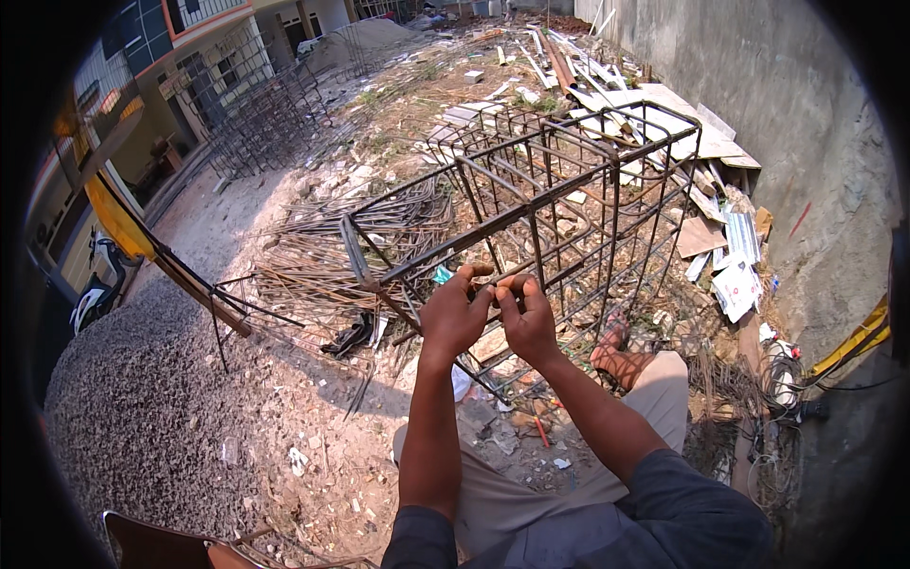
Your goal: The person sits on the ground and uses pliers to twist wire ties around intersecting metal bars of a rectangular frame. The person repeatedly wraps and twists wires to secure joints, occasionally adjusting the frame's position.
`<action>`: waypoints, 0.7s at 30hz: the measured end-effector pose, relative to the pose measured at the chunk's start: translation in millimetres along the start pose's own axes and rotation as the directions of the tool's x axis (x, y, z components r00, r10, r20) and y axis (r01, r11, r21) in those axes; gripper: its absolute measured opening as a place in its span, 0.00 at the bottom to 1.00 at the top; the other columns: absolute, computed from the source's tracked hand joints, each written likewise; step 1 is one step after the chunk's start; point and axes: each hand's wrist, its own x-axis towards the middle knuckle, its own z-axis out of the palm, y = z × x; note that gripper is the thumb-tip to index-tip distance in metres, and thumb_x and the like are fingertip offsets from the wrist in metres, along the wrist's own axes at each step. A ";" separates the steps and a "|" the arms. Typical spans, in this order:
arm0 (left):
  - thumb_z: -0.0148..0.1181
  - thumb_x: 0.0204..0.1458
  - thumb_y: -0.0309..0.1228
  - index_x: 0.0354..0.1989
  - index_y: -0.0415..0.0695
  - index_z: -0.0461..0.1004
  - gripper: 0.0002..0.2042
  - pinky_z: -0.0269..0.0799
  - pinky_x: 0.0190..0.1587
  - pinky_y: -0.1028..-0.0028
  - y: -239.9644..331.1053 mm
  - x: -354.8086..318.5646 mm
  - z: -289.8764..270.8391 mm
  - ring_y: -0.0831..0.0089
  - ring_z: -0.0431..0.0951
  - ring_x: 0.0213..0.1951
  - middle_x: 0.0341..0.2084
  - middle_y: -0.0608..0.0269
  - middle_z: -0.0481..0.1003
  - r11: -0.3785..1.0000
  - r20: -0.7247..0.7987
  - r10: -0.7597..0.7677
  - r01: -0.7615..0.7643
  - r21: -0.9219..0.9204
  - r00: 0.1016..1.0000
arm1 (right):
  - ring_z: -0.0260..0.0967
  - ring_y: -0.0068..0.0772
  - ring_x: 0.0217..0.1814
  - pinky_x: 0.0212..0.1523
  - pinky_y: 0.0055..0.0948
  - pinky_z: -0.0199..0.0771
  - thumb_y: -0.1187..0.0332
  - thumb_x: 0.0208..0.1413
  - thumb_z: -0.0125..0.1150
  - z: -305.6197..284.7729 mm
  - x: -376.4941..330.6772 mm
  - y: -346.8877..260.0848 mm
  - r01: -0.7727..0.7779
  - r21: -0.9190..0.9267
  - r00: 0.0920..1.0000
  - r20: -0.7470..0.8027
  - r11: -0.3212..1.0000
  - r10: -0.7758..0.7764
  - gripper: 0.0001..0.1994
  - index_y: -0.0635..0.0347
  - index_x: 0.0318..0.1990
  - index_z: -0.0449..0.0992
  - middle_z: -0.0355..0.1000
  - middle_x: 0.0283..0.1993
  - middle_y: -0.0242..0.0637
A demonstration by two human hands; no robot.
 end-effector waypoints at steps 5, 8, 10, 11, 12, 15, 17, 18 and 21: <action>0.60 0.59 0.44 0.49 0.54 0.82 0.14 0.73 0.38 0.66 -4.5 0.9 1.4 0.63 0.81 0.33 0.30 0.60 0.81 0.996 -0.062 0.075 -0.072 0.045 0.995 | 0.72 0.18 0.37 0.37 0.25 0.73 0.70 0.70 0.52 7.3 -3.4 -4.0 -0.187 0.256 0.982 0.027 0.948 0.186 0.06 0.63 0.47 0.71 0.74 0.37 0.30; 0.60 0.60 0.45 0.47 0.54 0.82 0.14 0.73 0.37 0.65 -3.3 0.7 2.7 0.63 0.82 0.33 0.30 0.60 0.81 0.997 -0.033 0.031 -0.029 0.070 0.999 | 0.71 0.21 0.36 0.36 0.26 0.73 0.70 0.70 0.53 8.6 -4.8 -2.9 -0.167 0.241 0.985 0.000 0.956 0.172 0.06 0.63 0.47 0.71 0.73 0.37 0.32; 0.60 0.60 0.46 0.47 0.54 0.82 0.14 0.73 0.37 0.64 1.2 2.0 5.4 0.63 0.82 0.33 0.29 0.61 0.81 0.996 -0.033 0.020 -0.017 0.091 0.999 | 0.73 0.27 0.36 0.36 0.29 0.74 0.72 0.68 0.54 4.4 -4.0 5.5 -0.064 0.108 0.997 -0.042 0.992 0.069 0.06 0.64 0.48 0.72 0.73 0.37 0.37; 0.60 0.60 0.46 0.46 0.54 0.81 0.13 0.73 0.37 0.64 1.0 1.6 4.9 0.63 0.82 0.33 0.28 0.61 0.81 0.994 -0.036 0.010 -0.006 0.106 0.999 | 0.73 0.31 0.36 0.36 0.30 0.74 0.72 0.68 0.55 4.1 -2.8 3.2 -0.014 0.045 0.998 -0.054 0.999 0.017 0.06 0.64 0.48 0.72 0.73 0.37 0.39; 0.60 0.60 0.46 0.46 0.54 0.81 0.13 0.73 0.37 0.64 0.5 1.5 4.9 0.62 0.82 0.34 0.29 0.61 0.81 0.994 -0.042 0.012 -0.007 0.111 0.999 | 0.74 0.35 0.37 0.36 0.32 0.75 0.72 0.66 0.56 -0.3 -1.7 0.7 0.100 -0.107 0.994 -0.043 0.989 -0.105 0.07 0.64 0.48 0.72 0.72 0.38 0.41; 0.59 0.60 0.45 0.46 0.54 0.81 0.13 0.74 0.38 0.63 -3.9 2.5 4.7 0.61 0.82 0.35 0.30 0.61 0.82 0.992 -0.047 0.003 0.003 0.124 0.999 | 0.74 0.47 0.39 0.38 0.37 0.77 0.72 0.62 0.60 -12.2 -0.5 -19.6 0.351 -0.444 0.932 0.076 0.825 -0.355 0.11 0.62 0.50 0.72 0.71 0.41 0.45; 0.58 0.60 0.45 0.46 0.54 0.81 0.13 0.74 0.39 0.63 -5.7 4.2 2.0 0.61 0.83 0.36 0.32 0.60 0.82 0.991 -0.029 -0.018 0.022 0.129 0.999 | 0.73 0.50 0.41 0.38 0.39 0.77 0.71 0.59 0.61 -15.4 -4.2 -35.1 0.418 -0.541 0.904 0.164 0.730 -0.396 0.13 0.61 0.51 0.73 0.70 0.43 0.45; 0.58 0.60 0.46 0.45 0.55 0.81 0.13 0.75 0.40 0.61 -7.0 4.7 3.7 0.59 0.83 0.37 0.32 0.59 0.83 0.992 -0.042 -0.002 0.007 0.127 0.999 | 0.73 0.49 0.41 0.37 0.40 0.77 0.70 0.59 0.62 -17.1 -3.6 -33.2 0.445 -0.574 0.890 0.201 0.687 -0.409 0.14 0.60 0.51 0.73 0.70 0.44 0.45; 0.57 0.60 0.47 0.44 0.56 0.81 0.13 0.76 0.42 0.58 -6.7 6.1 6.0 0.55 0.84 0.39 0.33 0.58 0.83 0.993 -0.054 0.030 -0.023 0.114 0.998 | 0.72 0.46 0.40 0.33 0.41 0.77 0.68 0.57 0.64 -25.1 7.0 -20.0 0.511 -0.636 0.850 0.273 0.578 -0.450 0.14 0.58 0.50 0.74 0.68 0.42 0.42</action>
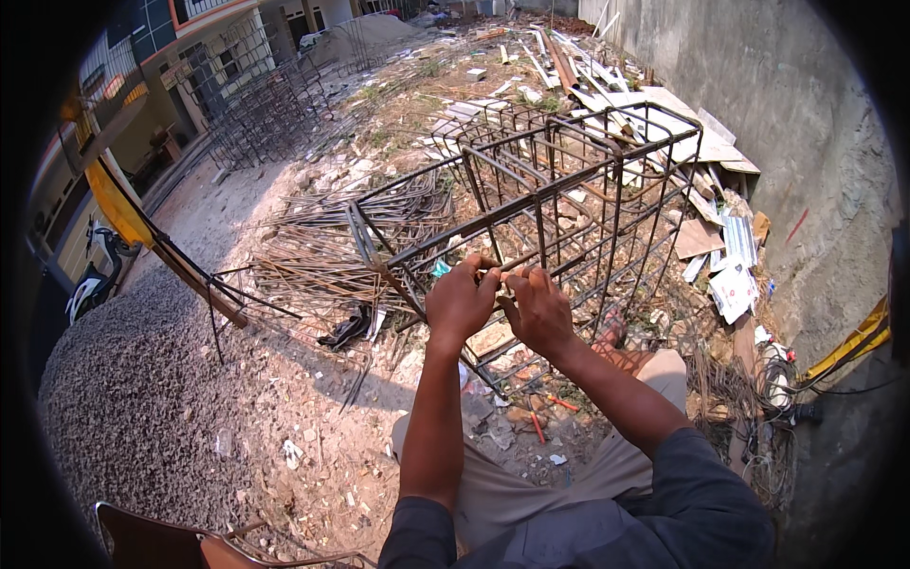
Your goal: The person sits on the ground and uses pliers to twist wire ties around intersecting metal bars of a rectangular frame. The person repeatedly wraps and twists wires to secure joints, occasionally adjusting the frame's position.
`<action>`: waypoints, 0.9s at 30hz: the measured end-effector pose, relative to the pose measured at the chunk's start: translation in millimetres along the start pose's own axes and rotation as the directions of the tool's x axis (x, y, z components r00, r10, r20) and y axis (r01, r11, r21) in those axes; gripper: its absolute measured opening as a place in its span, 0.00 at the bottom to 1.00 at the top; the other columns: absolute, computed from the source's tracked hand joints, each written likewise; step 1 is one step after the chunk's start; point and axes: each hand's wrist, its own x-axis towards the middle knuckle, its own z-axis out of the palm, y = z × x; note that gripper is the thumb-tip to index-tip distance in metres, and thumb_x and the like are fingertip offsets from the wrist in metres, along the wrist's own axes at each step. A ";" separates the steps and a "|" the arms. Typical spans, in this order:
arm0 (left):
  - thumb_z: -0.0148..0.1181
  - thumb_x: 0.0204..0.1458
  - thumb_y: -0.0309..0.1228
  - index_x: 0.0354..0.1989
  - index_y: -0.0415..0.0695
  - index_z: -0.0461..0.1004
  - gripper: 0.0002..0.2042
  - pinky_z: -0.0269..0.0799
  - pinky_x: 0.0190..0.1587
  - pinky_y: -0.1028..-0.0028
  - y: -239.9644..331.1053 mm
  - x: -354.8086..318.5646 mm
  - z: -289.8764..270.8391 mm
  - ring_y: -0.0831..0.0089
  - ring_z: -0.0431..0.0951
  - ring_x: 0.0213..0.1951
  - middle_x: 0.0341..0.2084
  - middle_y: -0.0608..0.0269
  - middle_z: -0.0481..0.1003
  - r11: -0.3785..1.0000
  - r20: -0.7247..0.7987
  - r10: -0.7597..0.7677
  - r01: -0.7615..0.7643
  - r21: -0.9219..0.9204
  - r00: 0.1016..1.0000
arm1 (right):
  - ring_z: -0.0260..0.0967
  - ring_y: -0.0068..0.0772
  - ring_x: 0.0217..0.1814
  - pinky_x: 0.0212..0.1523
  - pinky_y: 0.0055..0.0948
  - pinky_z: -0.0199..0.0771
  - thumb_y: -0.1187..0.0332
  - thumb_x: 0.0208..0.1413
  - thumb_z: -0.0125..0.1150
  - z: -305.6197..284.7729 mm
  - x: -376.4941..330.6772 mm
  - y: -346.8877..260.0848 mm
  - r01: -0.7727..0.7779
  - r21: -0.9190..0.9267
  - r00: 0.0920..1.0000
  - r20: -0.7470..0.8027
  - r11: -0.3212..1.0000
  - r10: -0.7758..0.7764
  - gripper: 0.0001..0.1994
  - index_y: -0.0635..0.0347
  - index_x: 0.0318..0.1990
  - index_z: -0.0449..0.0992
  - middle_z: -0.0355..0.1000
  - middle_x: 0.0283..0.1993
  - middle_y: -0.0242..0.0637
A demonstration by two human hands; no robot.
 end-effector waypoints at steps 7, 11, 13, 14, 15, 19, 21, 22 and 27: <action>0.57 0.60 0.46 0.45 0.52 0.82 0.15 0.75 0.45 0.62 3.8 -2.1 -5.1 0.58 0.83 0.42 0.37 0.58 0.83 0.999 0.032 -0.018 0.019 -0.029 0.999 | 0.70 0.40 0.37 0.29 0.38 0.73 0.68 0.57 0.66 -1.0 2.8 7.7 0.074 -0.021 0.997 -0.023 0.997 -0.075 0.12 0.58 0.48 0.77 0.66 0.35 0.36; 0.56 0.60 0.45 0.44 0.51 0.82 0.14 0.75 0.46 0.62 1.5 -1.6 -3.1 0.57 0.83 0.43 0.38 0.58 0.83 1.000 0.024 -0.014 0.014 -0.024 1.000 | 0.69 0.40 0.34 0.28 0.38 0.71 0.69 0.56 0.68 -1.0 3.3 6.5 0.075 0.018 0.994 -0.077 0.997 -0.073 0.11 0.59 0.45 0.79 0.65 0.33 0.36; 0.56 0.60 0.44 0.44 0.50 0.82 0.14 0.75 0.45 0.62 2.7 -1.9 -2.3 0.57 0.82 0.43 0.38 0.58 0.83 1.000 0.022 -0.008 0.009 -0.023 1.000 | 0.68 0.40 0.33 0.27 0.38 0.69 0.70 0.55 0.68 -0.3 3.3 5.1 0.058 0.036 0.993 -0.108 0.998 -0.054 0.10 0.60 0.43 0.79 0.64 0.31 0.35; 0.56 0.60 0.45 0.44 0.50 0.82 0.14 0.75 0.45 0.61 1.9 -2.2 -2.2 0.57 0.82 0.43 0.38 0.58 0.83 1.000 0.020 -0.002 0.002 -0.023 1.000 | 0.68 0.40 0.32 0.27 0.38 0.69 0.71 0.55 0.69 2.2 2.5 3.4 0.035 0.044 0.991 -0.128 0.998 -0.029 0.09 0.60 0.43 0.79 0.64 0.30 0.35; 0.56 0.60 0.45 0.44 0.50 0.82 0.14 0.75 0.45 0.61 1.2 -2.4 -2.1 0.57 0.83 0.43 0.38 0.58 0.83 1.000 0.017 0.005 -0.004 -0.023 1.000 | 0.67 0.40 0.31 0.27 0.38 0.69 0.72 0.54 0.69 5.6 0.9 1.7 0.013 0.051 0.989 -0.147 0.999 -0.005 0.08 0.60 0.42 0.80 0.64 0.29 0.35; 0.57 0.61 0.45 0.44 0.51 0.81 0.14 0.75 0.44 0.61 3.6 -4.3 -4.0 0.56 0.83 0.41 0.36 0.57 0.83 0.999 0.011 0.021 -0.021 -0.036 1.000 | 0.66 0.42 0.29 0.28 0.40 0.68 0.75 0.54 0.69 17.1 0.2 -7.4 -0.079 0.107 0.963 -0.247 0.991 0.103 0.06 0.60 0.39 0.79 0.64 0.27 0.37; 0.57 0.61 0.45 0.44 0.51 0.81 0.14 0.75 0.43 0.60 4.2 -4.3 -3.3 0.56 0.83 0.41 0.36 0.57 0.83 0.999 0.011 0.020 -0.019 -0.044 1.000 | 0.66 0.44 0.29 0.29 0.40 0.68 0.75 0.54 0.69 21.0 -0.2 -7.5 -0.095 0.119 0.955 -0.269 0.988 0.124 0.06 0.59 0.37 0.79 0.65 0.27 0.38; 0.57 0.61 0.46 0.44 0.52 0.81 0.14 0.75 0.43 0.60 4.1 -4.1 -3.2 0.55 0.83 0.40 0.35 0.57 0.83 0.999 0.011 0.019 -0.019 -0.048 1.000 | 0.66 0.45 0.30 0.29 0.41 0.68 0.75 0.54 0.69 22.5 -0.3 -7.4 -0.103 0.125 0.950 -0.281 0.987 0.135 0.05 0.59 0.36 0.78 0.65 0.28 0.39; 0.56 0.62 0.46 0.45 0.52 0.81 0.14 0.75 0.43 0.59 0.2 -3.7 -3.4 0.54 0.83 0.40 0.35 0.55 0.83 1.000 0.012 0.018 -0.018 -0.024 1.000 | 0.67 0.47 0.31 0.30 0.43 0.68 0.75 0.55 0.69 23.3 4.4 -12.2 -0.168 0.152 0.941 -0.270 0.974 0.205 0.06 0.59 0.33 0.74 0.67 0.28 0.41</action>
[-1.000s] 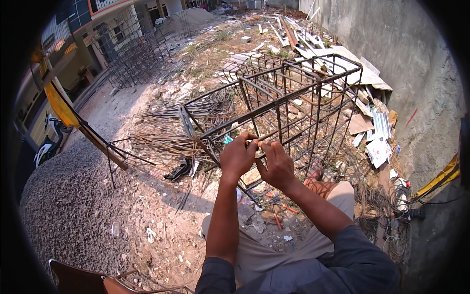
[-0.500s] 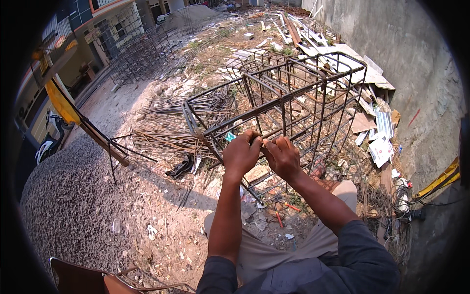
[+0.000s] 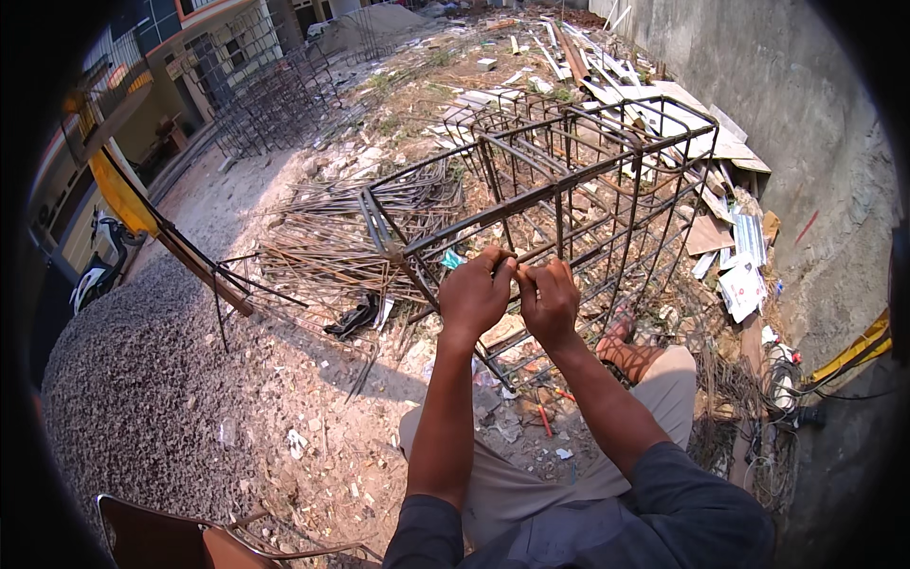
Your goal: The person sits on the ground and uses pliers to twist wire ties around intersecting metal bars of a rectangular frame. The person repeatedly wraps and twists wires to secure joints, occasionally adjusting the frame's position.
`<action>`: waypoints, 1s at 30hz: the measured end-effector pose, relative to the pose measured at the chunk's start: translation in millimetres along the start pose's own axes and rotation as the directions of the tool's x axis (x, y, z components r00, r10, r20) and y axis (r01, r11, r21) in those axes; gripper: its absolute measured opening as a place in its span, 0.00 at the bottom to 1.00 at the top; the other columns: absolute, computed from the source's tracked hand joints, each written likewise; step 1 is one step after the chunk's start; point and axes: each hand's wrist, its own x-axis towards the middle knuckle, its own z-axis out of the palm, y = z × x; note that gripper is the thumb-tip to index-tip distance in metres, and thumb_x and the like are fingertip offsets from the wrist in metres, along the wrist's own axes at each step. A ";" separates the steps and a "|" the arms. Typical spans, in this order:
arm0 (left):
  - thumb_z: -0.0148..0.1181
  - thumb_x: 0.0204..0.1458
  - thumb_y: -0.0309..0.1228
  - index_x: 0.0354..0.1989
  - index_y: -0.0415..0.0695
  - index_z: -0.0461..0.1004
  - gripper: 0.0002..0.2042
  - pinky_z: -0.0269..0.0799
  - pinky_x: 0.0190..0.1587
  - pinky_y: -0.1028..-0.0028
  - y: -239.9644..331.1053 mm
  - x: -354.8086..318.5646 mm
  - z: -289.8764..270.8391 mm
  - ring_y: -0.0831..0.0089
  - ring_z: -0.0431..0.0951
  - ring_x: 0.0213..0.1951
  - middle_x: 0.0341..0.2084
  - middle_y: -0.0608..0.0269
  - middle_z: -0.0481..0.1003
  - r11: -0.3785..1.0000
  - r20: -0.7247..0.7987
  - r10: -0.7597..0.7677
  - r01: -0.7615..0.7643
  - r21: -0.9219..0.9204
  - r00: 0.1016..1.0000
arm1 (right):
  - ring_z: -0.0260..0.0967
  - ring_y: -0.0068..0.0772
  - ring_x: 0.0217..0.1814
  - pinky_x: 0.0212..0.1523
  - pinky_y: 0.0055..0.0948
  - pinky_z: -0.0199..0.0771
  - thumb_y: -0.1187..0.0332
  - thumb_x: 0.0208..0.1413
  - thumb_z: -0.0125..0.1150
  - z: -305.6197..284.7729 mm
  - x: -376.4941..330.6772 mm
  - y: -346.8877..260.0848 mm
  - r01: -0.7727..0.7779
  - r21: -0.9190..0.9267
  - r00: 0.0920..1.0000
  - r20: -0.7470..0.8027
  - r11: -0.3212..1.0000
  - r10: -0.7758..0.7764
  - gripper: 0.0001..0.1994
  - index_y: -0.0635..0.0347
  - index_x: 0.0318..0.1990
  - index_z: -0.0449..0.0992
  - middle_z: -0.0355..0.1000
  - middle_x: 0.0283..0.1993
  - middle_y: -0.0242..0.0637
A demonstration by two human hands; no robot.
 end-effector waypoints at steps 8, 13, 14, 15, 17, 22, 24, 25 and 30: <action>0.56 0.62 0.43 0.43 0.50 0.81 0.13 0.76 0.41 0.57 -8.3 -0.3 7.9 0.52 0.83 0.39 0.35 0.56 0.83 0.990 -0.120 0.140 -0.141 -0.003 0.983 | 0.68 0.46 0.31 0.32 0.42 0.68 0.71 0.60 0.66 15.5 -8.3 -8.3 -0.222 0.096 0.972 -0.057 0.970 0.228 0.10 0.62 0.31 0.71 0.69 0.29 0.42; 0.57 0.61 0.41 0.47 0.54 0.82 0.12 0.76 0.42 0.61 -5.1 -3.4 4.2 0.54 0.83 0.39 0.36 0.57 0.83 0.993 -0.045 0.104 -0.106 -0.044 0.994 | 0.66 0.31 0.27 0.29 0.34 0.67 0.67 0.64 0.64 19.5 -10.6 -13.5 -0.414 0.252 0.901 -0.023 0.875 0.433 0.12 0.63 0.30 0.72 0.68 0.27 0.37; 0.57 0.61 0.41 0.47 0.54 0.82 0.12 0.76 0.42 0.61 -5.3 -4.2 3.9 0.55 0.83 0.39 0.37 0.58 0.83 0.993 -0.052 0.111 -0.113 -0.043 0.992 | 0.64 0.27 0.26 0.28 0.32 0.66 0.67 0.64 0.63 19.1 -9.1 -17.0 -0.473 0.303 0.870 0.010 0.827 0.494 0.12 0.63 0.30 0.72 0.68 0.26 0.35; 0.57 0.60 0.40 0.47 0.54 0.82 0.12 0.76 0.42 0.61 -5.8 -4.9 3.6 0.55 0.83 0.38 0.37 0.58 0.83 0.992 -0.058 0.118 -0.120 -0.042 0.991 | 0.62 0.24 0.25 0.27 0.31 0.65 0.66 0.65 0.63 18.4 -8.0 -20.5 -0.529 0.351 0.834 0.046 0.773 0.550 0.13 0.63 0.30 0.72 0.67 0.25 0.33; 0.59 0.59 0.40 0.47 0.54 0.82 0.12 0.76 0.41 0.63 -6.5 -5.1 3.4 0.57 0.83 0.37 0.37 0.60 0.84 0.992 -0.059 0.118 -0.120 -0.032 0.991 | 0.59 0.15 0.25 0.26 0.26 0.62 0.64 0.66 0.61 16.0 -3.6 -28.3 -0.627 0.413 0.757 0.121 0.661 0.642 0.14 0.63 0.30 0.72 0.67 0.22 0.27; 0.62 0.58 0.39 0.47 0.53 0.82 0.11 0.77 0.39 0.65 -3.5 -3.3 10.1 0.59 0.83 0.35 0.38 0.62 0.84 0.985 -0.095 0.168 -0.171 -0.019 0.981 | 0.59 0.14 0.26 0.25 0.23 0.60 0.65 0.65 0.62 17.6 -9.5 -11.7 -0.712 0.470 0.666 0.213 0.522 0.715 0.12 0.63 0.31 0.74 0.67 0.23 0.25; 0.63 0.57 0.38 0.47 0.52 0.82 0.11 0.77 0.39 0.66 -6.2 -6.0 9.2 0.60 0.84 0.35 0.38 0.62 0.84 0.986 -0.110 0.165 -0.165 0.011 0.980 | 0.59 0.13 0.26 0.25 0.23 0.59 0.65 0.65 0.63 15.0 -6.6 -12.0 -0.693 0.472 0.694 0.237 0.544 0.679 0.12 0.63 0.31 0.76 0.67 0.23 0.24; 0.64 0.57 0.38 0.47 0.52 0.82 0.11 0.77 0.38 0.66 -7.2 -7.0 8.8 0.61 0.84 0.34 0.38 0.62 0.84 0.986 -0.127 0.167 -0.165 0.023 0.978 | 0.59 0.12 0.27 0.27 0.22 0.60 0.64 0.65 0.64 9.3 -6.6 -11.7 -0.735 0.483 0.659 0.344 0.476 0.669 0.11 0.63 0.36 0.77 0.69 0.26 0.23; 0.66 0.55 0.38 0.45 0.51 0.82 0.12 0.77 0.37 0.67 -5.8 -5.5 15.7 0.63 0.83 0.33 0.36 0.63 0.84 0.982 -0.175 0.186 -0.177 0.063 0.967 | 0.63 0.14 0.29 0.30 0.24 0.65 0.62 0.66 0.63 -7.3 -69.3 -12.0 -0.771 0.492 0.628 0.481 0.404 0.612 0.11 0.62 0.41 0.76 0.74 0.31 0.27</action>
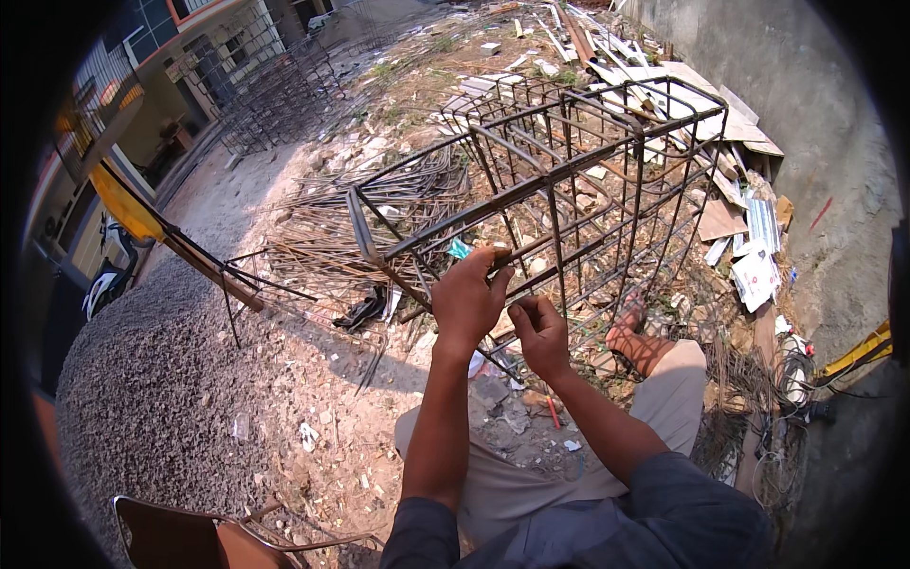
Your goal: The person sits on the ground and uses pliers to twist wire ties around intersecting metal bars of a rectangular frame. The person repeatedly wraps and twists wires to secure joints, occasionally adjusting the frame's position.
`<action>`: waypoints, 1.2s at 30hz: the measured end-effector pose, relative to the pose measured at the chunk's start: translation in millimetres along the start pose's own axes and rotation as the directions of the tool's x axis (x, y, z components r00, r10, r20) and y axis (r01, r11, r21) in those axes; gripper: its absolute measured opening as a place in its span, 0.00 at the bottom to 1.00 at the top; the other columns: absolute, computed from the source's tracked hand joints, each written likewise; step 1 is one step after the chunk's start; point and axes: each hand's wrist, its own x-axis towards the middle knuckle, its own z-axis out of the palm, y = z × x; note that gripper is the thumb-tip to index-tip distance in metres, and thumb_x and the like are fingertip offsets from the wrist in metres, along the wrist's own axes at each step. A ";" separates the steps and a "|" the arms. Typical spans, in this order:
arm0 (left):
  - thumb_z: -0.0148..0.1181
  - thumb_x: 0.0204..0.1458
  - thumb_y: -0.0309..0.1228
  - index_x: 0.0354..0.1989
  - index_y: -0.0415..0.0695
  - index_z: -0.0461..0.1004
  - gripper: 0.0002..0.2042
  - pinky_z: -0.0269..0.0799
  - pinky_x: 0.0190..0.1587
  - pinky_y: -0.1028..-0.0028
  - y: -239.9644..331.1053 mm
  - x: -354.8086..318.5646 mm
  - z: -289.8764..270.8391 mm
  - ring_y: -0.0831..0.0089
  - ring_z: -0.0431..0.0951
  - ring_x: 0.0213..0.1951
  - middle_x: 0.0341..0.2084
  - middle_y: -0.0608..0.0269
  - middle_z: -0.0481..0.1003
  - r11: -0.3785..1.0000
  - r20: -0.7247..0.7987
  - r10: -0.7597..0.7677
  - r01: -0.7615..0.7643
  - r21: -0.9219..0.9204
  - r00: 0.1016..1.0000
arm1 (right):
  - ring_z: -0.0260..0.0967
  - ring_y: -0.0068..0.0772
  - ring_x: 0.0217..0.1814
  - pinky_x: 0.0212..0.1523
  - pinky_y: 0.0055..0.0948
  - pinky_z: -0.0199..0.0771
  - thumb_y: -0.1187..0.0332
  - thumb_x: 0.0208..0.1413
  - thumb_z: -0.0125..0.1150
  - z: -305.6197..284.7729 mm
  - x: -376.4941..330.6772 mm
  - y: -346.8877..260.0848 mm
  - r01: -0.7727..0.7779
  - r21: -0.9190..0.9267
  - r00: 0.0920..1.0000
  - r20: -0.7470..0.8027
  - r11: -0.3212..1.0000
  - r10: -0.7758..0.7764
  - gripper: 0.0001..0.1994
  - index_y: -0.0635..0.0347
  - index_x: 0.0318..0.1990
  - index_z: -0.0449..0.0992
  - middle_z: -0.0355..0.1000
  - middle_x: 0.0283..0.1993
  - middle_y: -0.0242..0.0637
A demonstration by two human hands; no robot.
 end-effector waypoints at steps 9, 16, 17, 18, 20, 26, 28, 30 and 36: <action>0.68 0.54 0.33 0.47 0.48 0.81 0.12 0.75 0.34 0.69 9.4 6.5 18.2 0.66 0.83 0.32 0.40 0.64 0.83 0.975 -0.106 0.191 -0.175 0.140 0.976 | 0.79 0.50 0.48 0.51 0.43 0.76 0.53 0.56 0.62 -108.1 -157.8 310.9 -0.323 -0.872 0.603 0.108 0.367 0.790 0.20 0.63 0.42 0.79 0.80 0.43 0.48; 0.73 0.48 0.27 0.43 0.48 0.81 0.13 0.71 0.36 0.70 -6.6 -0.1 33.2 0.68 0.83 0.33 0.35 0.63 0.84 0.920 -0.256 0.305 -0.214 0.329 0.917 | 0.68 0.55 0.66 0.64 0.43 0.72 0.53 0.47 0.73 -100.2 -193.2 354.3 -0.496 -0.868 0.468 -0.282 -0.014 0.837 0.41 0.68 0.65 0.64 0.68 0.64 0.55; 0.73 0.47 0.27 0.42 0.47 0.81 0.13 0.71 0.36 0.70 -5.4 0.5 34.6 0.68 0.83 0.34 0.35 0.63 0.84 0.911 -0.243 0.310 -0.215 0.351 0.919 | 0.67 0.54 0.66 0.64 0.42 0.72 0.51 0.45 0.75 -97.9 -207.9 362.5 -0.420 -0.907 0.542 -0.274 -0.026 0.794 0.43 0.66 0.65 0.63 0.68 0.64 0.53; 0.74 0.46 0.26 0.42 0.47 0.81 0.14 0.72 0.36 0.70 -6.2 -1.7 34.6 0.67 0.83 0.34 0.35 0.63 0.84 0.905 -0.232 0.309 -0.209 0.371 0.923 | 0.66 0.53 0.67 0.64 0.42 0.72 0.49 0.44 0.76 -97.0 -216.7 364.0 -0.339 -0.939 0.612 -0.259 -0.047 0.748 0.45 0.64 0.65 0.63 0.67 0.65 0.50; 0.75 0.46 0.27 0.43 0.46 0.80 0.15 0.72 0.37 0.69 -12.1 -8.2 36.1 0.67 0.83 0.35 0.35 0.61 0.84 0.899 -0.210 0.290 -0.191 0.395 0.934 | 0.66 0.52 0.66 0.62 0.42 0.72 0.52 0.49 0.74 -98.6 -212.0 356.3 -0.283 -0.956 0.517 -0.221 -0.078 0.827 0.41 0.64 0.66 0.62 0.67 0.65 0.51; 0.75 0.45 0.27 0.43 0.44 0.79 0.16 0.71 0.37 0.70 -4.5 -2.3 33.2 0.66 0.83 0.33 0.36 0.61 0.84 0.911 -0.152 0.230 -0.158 0.381 0.961 | 0.70 0.46 0.59 0.54 0.42 0.75 0.67 0.61 0.58 -119.0 -224.6 410.4 -0.233 -0.972 0.755 -0.161 0.031 0.636 0.18 0.61 0.57 0.68 0.69 0.55 0.47; 0.75 0.46 0.27 0.44 0.45 0.79 0.16 0.71 0.37 0.70 -4.8 -1.7 36.1 0.67 0.83 0.33 0.35 0.61 0.84 0.921 -0.160 0.229 -0.160 0.356 0.960 | 0.72 0.45 0.53 0.48 0.40 0.77 0.66 0.63 0.55 -124.4 -208.2 398.7 -0.297 -0.954 0.848 -0.243 0.042 0.471 0.11 0.59 0.50 0.72 0.69 0.50 0.45; 0.74 0.46 0.28 0.44 0.45 0.79 0.16 0.70 0.37 0.70 -4.1 -1.3 36.9 0.67 0.82 0.33 0.35 0.62 0.84 0.924 -0.174 0.233 -0.161 0.347 0.957 | 0.73 0.45 0.52 0.48 0.40 0.77 0.65 0.64 0.55 -126.1 -195.2 392.3 -0.337 -0.940 0.801 -0.320 -0.060 0.506 0.09 0.58 0.48 0.72 0.70 0.50 0.45; 0.74 0.47 0.30 0.44 0.45 0.80 0.15 0.70 0.37 0.70 2.0 0.6 35.6 0.67 0.82 0.34 0.35 0.63 0.84 0.915 -0.185 0.268 -0.190 0.357 0.945 | 0.74 0.48 0.54 0.51 0.47 0.77 0.60 0.66 0.57 -135.0 -179.1 415.0 -0.405 -0.913 0.692 -0.335 -0.040 0.640 0.13 0.57 0.51 0.71 0.73 0.53 0.47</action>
